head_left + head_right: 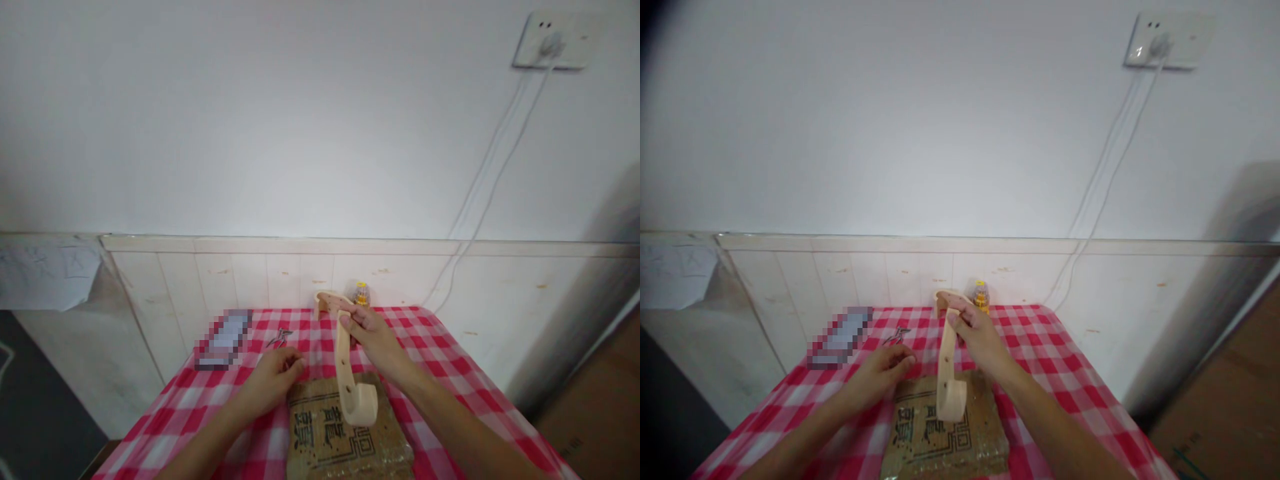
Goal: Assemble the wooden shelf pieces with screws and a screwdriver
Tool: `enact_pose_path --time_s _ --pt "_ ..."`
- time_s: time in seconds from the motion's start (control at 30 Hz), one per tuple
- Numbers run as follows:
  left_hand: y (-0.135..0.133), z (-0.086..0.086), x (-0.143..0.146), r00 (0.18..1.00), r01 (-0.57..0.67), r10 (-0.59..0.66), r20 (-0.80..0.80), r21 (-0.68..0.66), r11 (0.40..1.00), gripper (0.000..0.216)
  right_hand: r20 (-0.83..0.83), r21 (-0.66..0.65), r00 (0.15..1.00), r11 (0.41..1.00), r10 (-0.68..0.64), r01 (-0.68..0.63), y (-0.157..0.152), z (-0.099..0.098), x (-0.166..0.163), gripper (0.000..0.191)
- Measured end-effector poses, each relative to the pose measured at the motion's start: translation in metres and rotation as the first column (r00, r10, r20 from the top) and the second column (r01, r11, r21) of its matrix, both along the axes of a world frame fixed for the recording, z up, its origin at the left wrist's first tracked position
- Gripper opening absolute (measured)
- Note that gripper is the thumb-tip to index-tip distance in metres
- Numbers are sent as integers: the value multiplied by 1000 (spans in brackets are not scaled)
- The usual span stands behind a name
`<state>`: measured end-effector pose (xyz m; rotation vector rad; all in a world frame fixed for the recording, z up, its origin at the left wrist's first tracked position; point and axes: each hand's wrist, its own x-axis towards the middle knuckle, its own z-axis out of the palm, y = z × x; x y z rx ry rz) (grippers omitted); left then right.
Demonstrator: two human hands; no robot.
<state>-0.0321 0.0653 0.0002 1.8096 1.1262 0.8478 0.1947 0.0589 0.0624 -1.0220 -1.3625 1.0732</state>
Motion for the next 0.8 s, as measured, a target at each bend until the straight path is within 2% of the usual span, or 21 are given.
enact_pose_path --time_s 0.07,0.17,0.23,0.3,0.33,0.4,0.47,0.53,0.6,0.63,0.73,0.8 --pt "-2 1 0 997 29 -28 -68 11 1000 33 -18 -16 998 998 -54 54 0 -11 3 36" --pt "-7 0 2 996 -6 11 -86 57 998 35 -78 -23 989 992 -122 121 2 -25 6 39" --pt "-8 -1 4 997 -74 77 -30 108 991 37 -130 -24 981 990 -144 142 5 -28 8 42" --pt "-7 -3 4 982 -169 158 101 114 979 42 -175 -19 974 989 -145 144 6 -26 11 44" --pt "-6 -3 4 964 -210 195 179 73 975 48 -192 -13 972 990 -138 138 7 -23 12 44" --pt "-4 -2 3 916 -231 249 314 -92 968 62 -215 0 970 993 -115 118 6 -18 13 46" --pt "-4 2 4 879 -136 243 410 -272 953 72 -225 16 972 997 -65 70 3 -14 14 47" --pt "-5 7 6 852 -5 189 488 -355 935 70 -230 41 973 999 2 8 0 -12 13 45" --pt "-7 12 8 817 41 169 551 -347 937 62 -220 73 975 997 39 -23 -1 -14 14 42" --pt "-8 15 9 802 19 181 569 -327 945 58 -203 90 978 996 35 -17 -1 -15 14 41" --pt "-14 20 12 777 -123 241 582 -234 964 52 -112 134 994 990 -21 36 1 -18 17 44" --pt "-22 22 16 797 -216 264 543 -151 964 39 -78 145 996 988 -45 56 2 -18 18 43"
